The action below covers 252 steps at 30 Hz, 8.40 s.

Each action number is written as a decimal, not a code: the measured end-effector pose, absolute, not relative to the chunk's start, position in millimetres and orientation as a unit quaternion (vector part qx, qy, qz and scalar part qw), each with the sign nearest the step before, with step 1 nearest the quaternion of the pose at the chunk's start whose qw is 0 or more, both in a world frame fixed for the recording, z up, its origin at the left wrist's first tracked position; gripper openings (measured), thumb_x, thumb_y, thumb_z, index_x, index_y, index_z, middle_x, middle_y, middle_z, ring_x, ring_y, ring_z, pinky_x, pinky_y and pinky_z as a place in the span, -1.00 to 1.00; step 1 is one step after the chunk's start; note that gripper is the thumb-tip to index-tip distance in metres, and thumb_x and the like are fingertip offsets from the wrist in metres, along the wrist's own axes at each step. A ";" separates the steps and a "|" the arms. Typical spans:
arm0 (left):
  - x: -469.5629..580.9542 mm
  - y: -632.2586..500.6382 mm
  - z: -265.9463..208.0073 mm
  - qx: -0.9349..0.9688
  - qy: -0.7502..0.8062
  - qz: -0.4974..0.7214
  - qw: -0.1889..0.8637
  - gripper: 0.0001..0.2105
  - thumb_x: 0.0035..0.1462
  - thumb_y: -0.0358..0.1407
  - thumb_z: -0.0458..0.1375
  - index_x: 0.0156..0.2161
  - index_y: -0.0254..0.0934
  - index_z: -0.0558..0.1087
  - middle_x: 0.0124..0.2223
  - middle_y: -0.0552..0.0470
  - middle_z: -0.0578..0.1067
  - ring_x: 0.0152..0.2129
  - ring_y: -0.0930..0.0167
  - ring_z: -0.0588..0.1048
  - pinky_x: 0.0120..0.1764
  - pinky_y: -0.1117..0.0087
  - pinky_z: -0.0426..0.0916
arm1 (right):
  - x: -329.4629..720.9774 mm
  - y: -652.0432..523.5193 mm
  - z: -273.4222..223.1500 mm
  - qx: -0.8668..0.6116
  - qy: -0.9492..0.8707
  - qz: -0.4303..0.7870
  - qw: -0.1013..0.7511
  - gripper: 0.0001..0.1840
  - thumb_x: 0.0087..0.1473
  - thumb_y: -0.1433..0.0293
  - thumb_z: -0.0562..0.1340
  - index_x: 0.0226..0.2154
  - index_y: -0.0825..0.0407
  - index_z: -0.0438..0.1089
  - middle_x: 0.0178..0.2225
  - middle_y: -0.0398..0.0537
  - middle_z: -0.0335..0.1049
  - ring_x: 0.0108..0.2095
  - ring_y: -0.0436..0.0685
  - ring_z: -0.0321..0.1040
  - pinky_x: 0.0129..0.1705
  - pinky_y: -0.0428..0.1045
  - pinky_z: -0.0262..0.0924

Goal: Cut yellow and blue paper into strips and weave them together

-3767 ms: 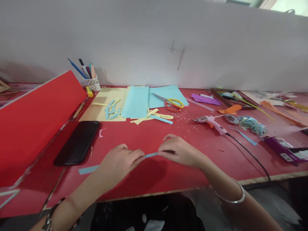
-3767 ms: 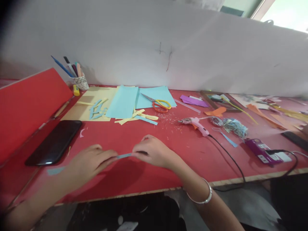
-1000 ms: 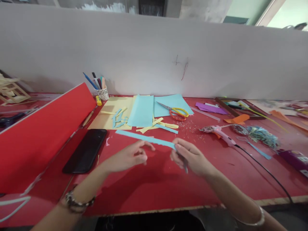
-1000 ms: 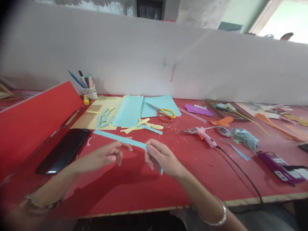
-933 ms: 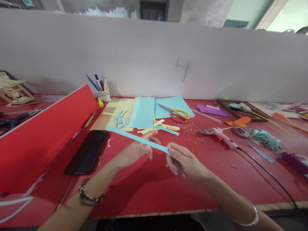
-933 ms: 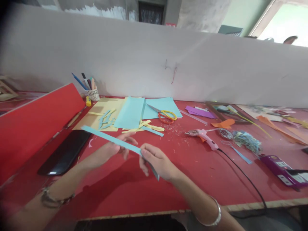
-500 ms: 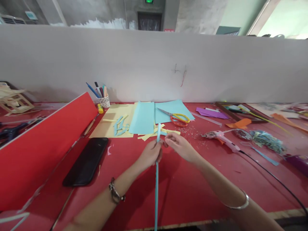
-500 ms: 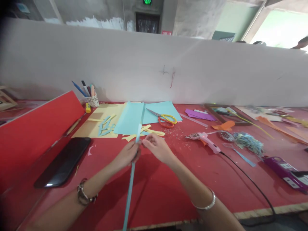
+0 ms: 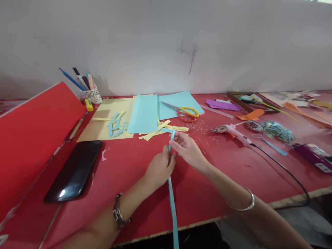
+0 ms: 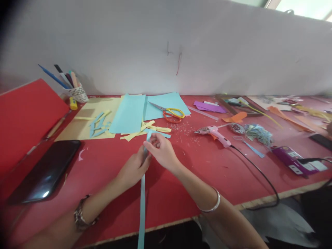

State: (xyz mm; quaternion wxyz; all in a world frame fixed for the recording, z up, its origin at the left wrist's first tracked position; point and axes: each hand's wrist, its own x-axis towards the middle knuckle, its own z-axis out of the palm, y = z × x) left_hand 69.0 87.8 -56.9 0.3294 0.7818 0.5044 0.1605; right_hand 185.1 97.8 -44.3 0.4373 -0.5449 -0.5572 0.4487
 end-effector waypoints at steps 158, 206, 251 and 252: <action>55.9 100.5 -64.7 0.625 0.421 0.348 0.558 -0.62 0.08 -0.15 -0.11 -0.65 -0.29 0.26 -0.71 0.19 0.18 -0.78 0.58 0.12 -0.66 0.54 0.07 | 178.6 93.8 -59.8 -0.514 -0.487 0.559 0.432 -0.68 -0.10 0.28 0.12 -0.75 0.06 0.12 -0.80 -0.28 0.11 -0.74 -0.15 0.06 -0.67 -0.17 -0.08; 56.1 100.5 -60.3 0.629 0.432 0.322 0.560 -0.72 0.09 -0.22 -0.11 -0.54 -0.28 0.29 -0.62 0.18 0.23 -0.68 0.55 0.18 -0.60 0.54 0.08 | 179.7 92.9 -59.0 -0.532 -0.529 0.470 0.465 -0.64 -0.05 0.22 0.07 -0.74 0.03 0.08 -0.79 -0.28 0.06 -0.72 -0.12 0.03 -0.65 -0.14 -0.08; 53.0 99.2 -61.8 0.608 0.501 0.436 0.435 -0.69 0.08 -0.24 -0.10 -0.65 -0.26 0.10 -0.69 0.21 0.04 -0.72 0.56 0.05 -0.64 0.53 0.01 | 178.5 89.9 -60.8 -0.517 -0.570 0.494 0.404 -0.64 0.02 0.31 0.04 -0.73 0.05 0.10 -0.79 -0.29 0.08 -0.72 -0.15 0.02 -0.62 -0.16 -0.05; 53.1 100.0 -61.3 0.605 0.497 0.432 0.447 -0.69 0.07 -0.23 -0.09 -0.66 -0.26 0.10 -0.68 0.20 0.04 -0.72 0.56 0.06 -0.63 0.53 0.03 | 178.6 90.1 -60.9 -0.522 -0.563 0.491 0.411 -0.64 0.02 0.32 0.04 -0.73 0.05 0.10 -0.79 -0.29 0.08 -0.73 -0.15 0.02 -0.63 -0.16 -0.05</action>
